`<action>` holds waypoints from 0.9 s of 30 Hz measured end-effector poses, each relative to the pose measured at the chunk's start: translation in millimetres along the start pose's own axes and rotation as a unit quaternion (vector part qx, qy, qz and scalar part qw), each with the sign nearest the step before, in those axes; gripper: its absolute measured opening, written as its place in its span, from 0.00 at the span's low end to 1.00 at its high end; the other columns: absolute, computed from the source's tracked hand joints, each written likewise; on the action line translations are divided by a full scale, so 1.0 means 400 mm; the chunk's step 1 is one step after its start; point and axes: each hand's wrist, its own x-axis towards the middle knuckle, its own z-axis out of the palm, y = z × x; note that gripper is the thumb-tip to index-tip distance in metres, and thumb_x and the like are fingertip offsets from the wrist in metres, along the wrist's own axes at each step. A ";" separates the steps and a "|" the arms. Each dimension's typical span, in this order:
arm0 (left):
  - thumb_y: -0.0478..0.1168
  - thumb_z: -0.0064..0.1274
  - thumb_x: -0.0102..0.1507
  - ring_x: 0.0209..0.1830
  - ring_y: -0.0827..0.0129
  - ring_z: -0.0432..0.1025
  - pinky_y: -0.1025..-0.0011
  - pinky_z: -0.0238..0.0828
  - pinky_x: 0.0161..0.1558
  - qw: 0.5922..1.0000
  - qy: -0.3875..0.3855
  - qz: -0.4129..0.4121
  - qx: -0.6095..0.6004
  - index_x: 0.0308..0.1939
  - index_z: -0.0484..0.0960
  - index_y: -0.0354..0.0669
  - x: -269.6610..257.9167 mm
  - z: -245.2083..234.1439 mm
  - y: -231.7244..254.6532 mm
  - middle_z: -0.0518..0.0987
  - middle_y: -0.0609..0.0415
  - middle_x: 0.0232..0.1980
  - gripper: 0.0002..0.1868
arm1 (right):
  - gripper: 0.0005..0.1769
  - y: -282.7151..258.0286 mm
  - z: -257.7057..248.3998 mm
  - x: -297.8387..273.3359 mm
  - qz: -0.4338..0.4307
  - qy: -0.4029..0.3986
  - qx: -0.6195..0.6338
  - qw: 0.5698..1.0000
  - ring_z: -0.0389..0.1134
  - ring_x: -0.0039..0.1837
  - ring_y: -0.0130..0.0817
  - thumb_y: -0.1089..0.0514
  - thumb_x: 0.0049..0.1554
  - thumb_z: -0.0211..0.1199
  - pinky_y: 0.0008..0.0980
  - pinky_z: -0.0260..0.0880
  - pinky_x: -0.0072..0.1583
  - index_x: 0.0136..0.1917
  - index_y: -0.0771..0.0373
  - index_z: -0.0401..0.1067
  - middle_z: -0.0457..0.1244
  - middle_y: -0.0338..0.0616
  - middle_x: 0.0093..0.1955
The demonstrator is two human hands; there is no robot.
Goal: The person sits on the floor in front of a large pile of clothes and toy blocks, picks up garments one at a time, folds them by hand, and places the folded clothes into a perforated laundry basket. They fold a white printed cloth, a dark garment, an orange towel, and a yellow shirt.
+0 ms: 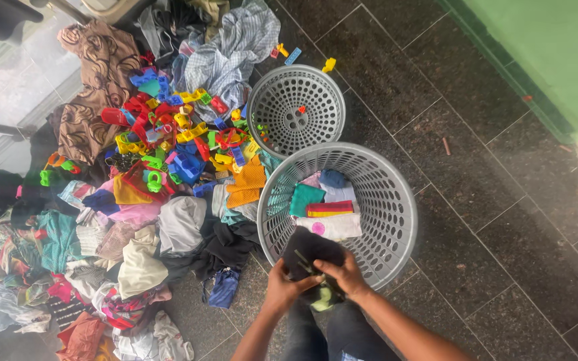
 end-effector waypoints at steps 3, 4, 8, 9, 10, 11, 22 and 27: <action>0.38 0.76 0.47 0.53 0.63 0.76 0.64 0.81 0.48 0.995 0.060 0.025 0.078 0.64 0.70 0.39 0.042 0.030 -0.017 0.78 0.46 0.55 0.44 | 0.25 0.089 -0.101 0.083 0.004 0.059 -0.045 0.997 0.73 0.52 0.33 0.54 0.50 0.74 0.34 0.74 0.57 0.58 0.68 0.76 0.72 0.45 0.52; 0.38 0.75 0.48 0.55 0.61 0.74 0.63 0.79 0.49 0.991 0.074 0.058 0.094 0.68 0.68 0.40 0.041 0.031 -0.032 0.76 0.45 0.58 0.47 | 0.25 0.117 -0.139 0.112 0.014 0.088 -0.063 0.994 0.73 0.50 0.33 0.54 0.50 0.75 0.34 0.75 0.55 0.57 0.68 0.77 0.72 0.46 0.51; 0.39 0.70 0.50 0.51 0.66 0.77 0.67 0.82 0.50 0.997 0.045 0.046 0.032 0.63 0.72 0.40 0.040 0.006 -0.133 0.79 0.51 0.51 0.38 | 0.26 0.203 -0.305 0.207 0.148 0.268 -0.167 0.937 0.76 0.44 0.39 0.47 0.48 0.74 0.38 0.79 0.49 0.55 0.61 0.74 0.72 0.46 0.46; 0.39 0.70 0.51 0.47 0.66 0.78 0.67 0.81 0.47 0.998 0.019 0.032 0.043 0.59 0.76 0.39 0.034 -0.007 -0.172 0.81 0.51 0.47 0.33 | 0.27 0.226 -0.340 0.225 0.096 0.292 -0.205 0.929 0.76 0.45 0.40 0.46 0.48 0.75 0.38 0.77 0.51 0.55 0.63 0.75 0.72 0.47 0.47; 0.39 0.69 0.52 0.42 0.66 0.79 0.68 0.81 0.44 0.998 -0.007 0.019 0.053 0.54 0.80 0.39 0.031 -0.022 -0.214 0.82 0.51 0.43 0.27 | 0.28 0.249 -0.372 0.248 0.045 0.314 -0.243 0.917 0.75 0.47 0.41 0.45 0.47 0.76 0.37 0.75 0.52 0.54 0.64 0.76 0.73 0.48 0.48; 0.39 0.68 0.54 0.37 0.66 0.81 0.68 0.80 0.41 0.997 -0.032 0.006 0.063 0.50 0.84 0.38 0.028 -0.031 -0.261 0.84 0.51 0.38 0.22 | 0.29 0.272 -0.401 0.272 -0.007 0.334 -0.280 0.900 0.75 0.49 0.42 0.44 0.47 0.77 0.37 0.74 0.54 0.53 0.66 0.78 0.73 0.49 0.49; 0.39 0.68 0.54 0.36 0.67 0.81 0.68 0.80 0.40 0.967 -0.125 -0.142 0.171 0.49 0.84 0.39 0.158 -0.039 -0.719 0.84 0.51 0.37 0.21 | 0.37 0.570 -0.620 0.516 -0.025 0.380 -0.556 0.738 0.67 0.62 0.59 0.42 0.48 0.77 0.51 0.67 0.63 0.62 0.66 0.71 0.67 0.59 0.59; 0.39 0.68 0.54 0.36 0.67 0.81 0.69 0.80 0.40 0.962 -0.123 -0.168 0.178 0.49 0.84 0.39 0.187 -0.068 -0.744 0.84 0.51 0.37 0.20 | 0.37 0.671 -0.683 0.577 -0.042 0.306 -0.594 0.743 0.62 0.67 0.60 0.46 0.48 0.75 0.52 0.61 0.66 0.66 0.65 0.69 0.63 0.60 0.64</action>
